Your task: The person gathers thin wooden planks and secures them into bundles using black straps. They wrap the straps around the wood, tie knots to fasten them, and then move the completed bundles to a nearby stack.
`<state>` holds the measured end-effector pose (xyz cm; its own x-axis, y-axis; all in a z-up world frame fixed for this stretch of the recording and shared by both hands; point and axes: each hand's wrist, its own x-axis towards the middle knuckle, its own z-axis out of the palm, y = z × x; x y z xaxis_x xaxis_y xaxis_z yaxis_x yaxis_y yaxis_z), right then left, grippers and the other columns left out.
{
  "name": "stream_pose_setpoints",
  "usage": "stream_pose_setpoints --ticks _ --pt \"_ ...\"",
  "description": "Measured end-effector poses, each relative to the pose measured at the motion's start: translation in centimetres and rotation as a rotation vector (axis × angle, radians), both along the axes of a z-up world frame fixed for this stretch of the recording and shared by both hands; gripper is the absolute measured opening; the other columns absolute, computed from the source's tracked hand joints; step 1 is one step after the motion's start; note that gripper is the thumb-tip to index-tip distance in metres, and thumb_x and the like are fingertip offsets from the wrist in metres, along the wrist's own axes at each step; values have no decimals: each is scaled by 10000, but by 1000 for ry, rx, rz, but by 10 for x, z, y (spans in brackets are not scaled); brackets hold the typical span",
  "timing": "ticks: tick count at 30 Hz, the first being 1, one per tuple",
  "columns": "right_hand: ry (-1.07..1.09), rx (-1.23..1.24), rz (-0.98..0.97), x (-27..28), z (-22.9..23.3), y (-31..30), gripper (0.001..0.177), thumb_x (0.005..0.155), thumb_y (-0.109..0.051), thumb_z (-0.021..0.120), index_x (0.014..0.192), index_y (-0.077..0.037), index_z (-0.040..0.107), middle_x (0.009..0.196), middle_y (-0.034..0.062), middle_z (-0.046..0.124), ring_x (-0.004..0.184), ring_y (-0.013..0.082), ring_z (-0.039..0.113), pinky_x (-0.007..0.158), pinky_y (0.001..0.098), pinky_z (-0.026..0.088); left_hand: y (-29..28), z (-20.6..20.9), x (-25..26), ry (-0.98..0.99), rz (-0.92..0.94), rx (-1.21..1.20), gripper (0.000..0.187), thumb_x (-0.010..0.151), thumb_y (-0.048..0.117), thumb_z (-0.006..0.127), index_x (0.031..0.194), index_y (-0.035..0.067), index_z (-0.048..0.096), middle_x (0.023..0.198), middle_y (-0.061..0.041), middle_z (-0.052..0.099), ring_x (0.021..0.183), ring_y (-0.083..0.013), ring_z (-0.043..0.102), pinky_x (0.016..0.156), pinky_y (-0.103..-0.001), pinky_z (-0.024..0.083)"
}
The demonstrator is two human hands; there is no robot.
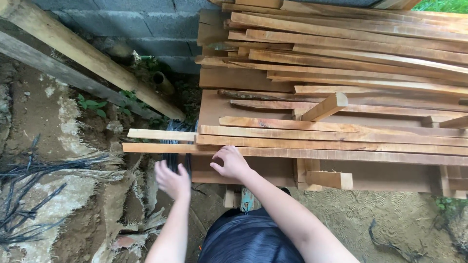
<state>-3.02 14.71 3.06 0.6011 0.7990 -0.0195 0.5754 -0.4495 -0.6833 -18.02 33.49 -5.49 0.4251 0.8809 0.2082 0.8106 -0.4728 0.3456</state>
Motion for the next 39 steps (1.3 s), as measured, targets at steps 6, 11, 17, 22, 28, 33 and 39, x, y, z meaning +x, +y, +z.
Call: stream_pose_setpoints --ticks 6,11,17,22,28,33,39 --pt "26 -33 -31 -2 -13 3 315 853 -441 699 1038 -190 749 1048 63 749 1244 288 586 1102 438 375 54 -63 -37 268 82 -244 612 906 450 722 1450 219 564 1417 -47 585 1125 -375 647 905 -554 480" --pt "41 -51 -49 -5 -10 3 320 852 -439 700 1051 -195 752 1062 64 752 1269 288 572 1128 443 360 53 -80 -43 273 64 -237 261 910 399 724 1165 347 709 1161 104 687 1020 -282 696 877 -502 494" --pt "49 -64 -57 -6 -8 4 319 860 -442 697 1060 -200 755 1067 65 755 1276 290 566 1140 444 353 48 -70 -37 233 77 -199 146 895 392 744 1032 358 710 1019 147 677 978 -223 700 875 -461 495" --pt "57 -73 -60 -5 -6 5 324 863 -457 690 1061 -209 758 1068 57 759 1274 284 568 1146 436 347 46 -70 -35 131 93 -134 132 884 370 759 994 327 700 995 96 672 946 -263 703 846 -484 514" --pt "36 -81 -58 -6 -1 4 326 858 -456 695 1064 -211 760 1070 59 758 1274 287 568 1147 442 351 35 -61 -27 61 100 -132 132 911 377 735 1012 300 701 978 46 678 948 -293 700 852 -488 505" --pt "-125 -13 -62 -14 16 12 206 905 -363 663 997 -196 741 973 30 750 1149 253 641 1050 424 445 17 -48 -14 -65 83 -129 137 903 371 758 1008 306 701 959 42 694 958 -268 709 821 -470 523" --pt "169 3 -49 -39 1 34 244 927 -379 625 1086 -207 696 965 18 733 938 227 709 808 413 584 16 -76 -11 -134 68 -198 143 896 388 762 992 295 713 942 14 716 940 -312 717 789 -518 548"
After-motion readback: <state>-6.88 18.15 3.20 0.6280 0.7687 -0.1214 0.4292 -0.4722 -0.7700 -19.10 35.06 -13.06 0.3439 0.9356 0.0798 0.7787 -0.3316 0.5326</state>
